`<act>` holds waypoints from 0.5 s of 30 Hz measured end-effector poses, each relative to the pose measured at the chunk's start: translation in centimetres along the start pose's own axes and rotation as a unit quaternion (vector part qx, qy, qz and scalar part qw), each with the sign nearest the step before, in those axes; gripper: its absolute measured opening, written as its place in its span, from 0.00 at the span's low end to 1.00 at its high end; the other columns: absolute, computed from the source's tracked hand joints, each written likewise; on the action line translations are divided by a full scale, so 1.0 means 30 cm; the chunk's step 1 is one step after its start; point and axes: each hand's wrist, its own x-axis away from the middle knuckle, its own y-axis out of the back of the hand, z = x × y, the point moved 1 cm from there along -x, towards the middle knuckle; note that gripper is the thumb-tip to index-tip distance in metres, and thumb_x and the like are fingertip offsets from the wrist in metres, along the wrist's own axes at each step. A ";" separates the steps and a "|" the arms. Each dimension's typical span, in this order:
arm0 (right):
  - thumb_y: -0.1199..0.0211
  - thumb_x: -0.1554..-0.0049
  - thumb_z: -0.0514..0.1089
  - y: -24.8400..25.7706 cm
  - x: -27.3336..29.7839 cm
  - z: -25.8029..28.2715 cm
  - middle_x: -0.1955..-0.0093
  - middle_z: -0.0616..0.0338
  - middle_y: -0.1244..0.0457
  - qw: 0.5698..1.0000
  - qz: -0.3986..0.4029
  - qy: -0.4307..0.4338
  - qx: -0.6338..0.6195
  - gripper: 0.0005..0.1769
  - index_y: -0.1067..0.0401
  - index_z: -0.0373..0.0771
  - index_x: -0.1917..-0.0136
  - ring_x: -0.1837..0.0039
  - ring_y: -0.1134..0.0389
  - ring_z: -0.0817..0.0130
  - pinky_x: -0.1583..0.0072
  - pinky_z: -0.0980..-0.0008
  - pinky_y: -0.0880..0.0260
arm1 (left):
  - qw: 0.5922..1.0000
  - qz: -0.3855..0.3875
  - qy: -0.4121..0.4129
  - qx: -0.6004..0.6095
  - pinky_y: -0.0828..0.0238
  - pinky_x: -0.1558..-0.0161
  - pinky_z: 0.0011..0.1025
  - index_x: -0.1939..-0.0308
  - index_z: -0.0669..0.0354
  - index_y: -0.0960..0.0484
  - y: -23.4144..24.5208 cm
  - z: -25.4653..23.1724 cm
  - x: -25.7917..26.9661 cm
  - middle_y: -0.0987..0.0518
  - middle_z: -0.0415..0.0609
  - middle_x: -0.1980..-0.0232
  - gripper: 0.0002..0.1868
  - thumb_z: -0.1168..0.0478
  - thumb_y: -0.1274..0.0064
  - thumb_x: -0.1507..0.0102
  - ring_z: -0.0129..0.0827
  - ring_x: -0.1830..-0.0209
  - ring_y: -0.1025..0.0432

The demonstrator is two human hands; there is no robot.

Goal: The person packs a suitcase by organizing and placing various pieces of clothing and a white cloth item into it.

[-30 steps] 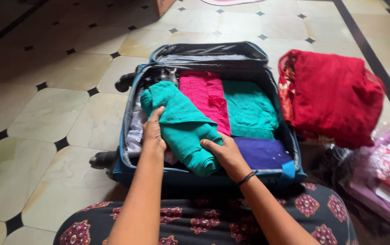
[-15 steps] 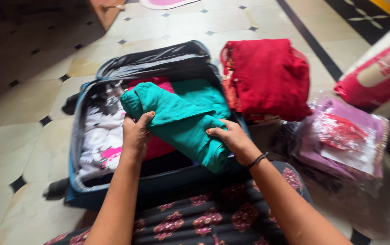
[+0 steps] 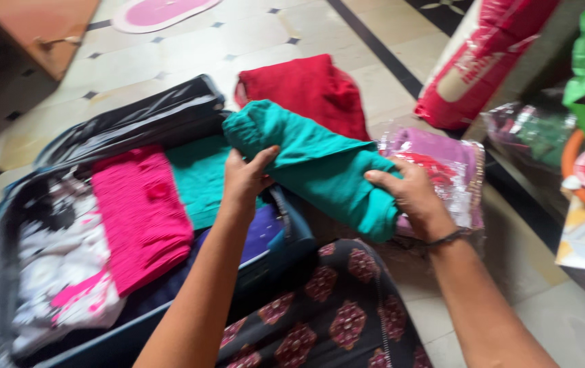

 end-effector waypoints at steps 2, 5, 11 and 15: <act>0.32 0.46 0.43 0.125 0.008 0.006 0.51 0.59 0.30 1.000 -0.025 0.007 -0.005 0.20 0.25 0.34 0.42 0.52 0.29 0.73 0.49 0.71 0.27 | 0.999 0.038 -0.002 0.009 0.25 0.64 0.35 0.46 0.52 0.24 -0.142 0.033 -0.034 0.17 0.42 0.54 0.23 0.59 0.37 0.44 0.30 0.61 0.22; 0.31 0.46 0.43 0.315 0.029 0.010 0.52 0.60 0.30 0.996 -0.082 0.034 0.032 0.19 0.24 0.34 0.43 0.52 0.30 0.74 0.48 0.72 0.28 | 0.984 0.132 -0.110 0.034 0.22 0.52 0.30 0.45 0.67 0.20 -0.346 0.092 -0.098 0.14 0.50 0.50 0.19 0.64 0.36 0.38 0.33 0.55 0.19; 0.32 0.43 0.43 0.547 0.087 -0.065 0.54 0.60 0.31 0.981 -0.175 0.029 0.082 0.15 0.23 0.33 0.45 0.54 0.32 0.74 0.51 0.73 0.31 | 0.963 0.198 -0.127 0.133 0.22 0.50 0.30 0.39 0.74 0.27 -0.743 0.264 -0.251 0.17 0.56 0.48 0.27 0.68 0.36 0.39 0.36 0.53 0.21; 0.31 0.46 0.41 0.533 0.108 -0.233 0.55 0.62 0.30 0.984 -0.173 0.011 -0.028 0.15 0.25 0.35 0.46 0.56 0.31 0.76 0.52 0.75 0.29 | 0.982 0.154 -0.065 0.092 0.22 0.55 0.34 0.31 0.68 0.36 -0.922 0.409 -0.366 0.18 0.61 0.51 0.38 0.66 0.36 0.43 0.39 0.56 0.21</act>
